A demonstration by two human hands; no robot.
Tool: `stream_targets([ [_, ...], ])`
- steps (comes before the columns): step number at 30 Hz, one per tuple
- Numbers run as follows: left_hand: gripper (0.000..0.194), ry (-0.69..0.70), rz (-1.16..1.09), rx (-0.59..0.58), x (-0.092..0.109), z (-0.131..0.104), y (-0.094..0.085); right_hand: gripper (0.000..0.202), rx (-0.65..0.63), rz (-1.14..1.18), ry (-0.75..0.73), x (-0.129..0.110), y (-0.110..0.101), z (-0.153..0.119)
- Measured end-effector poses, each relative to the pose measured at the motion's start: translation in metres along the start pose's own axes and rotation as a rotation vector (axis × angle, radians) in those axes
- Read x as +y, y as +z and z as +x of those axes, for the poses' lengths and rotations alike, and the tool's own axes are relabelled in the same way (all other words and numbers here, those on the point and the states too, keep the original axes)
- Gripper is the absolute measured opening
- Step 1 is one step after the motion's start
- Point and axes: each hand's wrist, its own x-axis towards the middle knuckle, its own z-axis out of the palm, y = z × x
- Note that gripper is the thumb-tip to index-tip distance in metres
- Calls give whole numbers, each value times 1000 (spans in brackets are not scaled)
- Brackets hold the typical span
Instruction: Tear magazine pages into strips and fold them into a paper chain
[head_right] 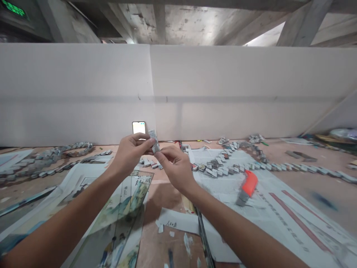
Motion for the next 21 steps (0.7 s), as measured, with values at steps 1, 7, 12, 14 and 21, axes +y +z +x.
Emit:
stream_targets([
  [1, 27, 11, 16, 8, -1, 0, 1, 17, 18, 40, 83, 0, 1, 0],
  [7, 25, 50, -20, 1, -3, -3, 5, 22, 105, 350, 336, 1, 7, -3],
  [12, 22, 72, -28, -3, -3, -5, 6, 22, 103, 393, 360, -1, 8, -3],
  [14, 21, 74, -24, -2, -3, -6, 7, 22, 97, 414, 375, -1, 8, -3],
  [21, 16, 269, 155, 1, -5, -9, 8, 26, 75, 593, 490, -9, 7, 2],
])
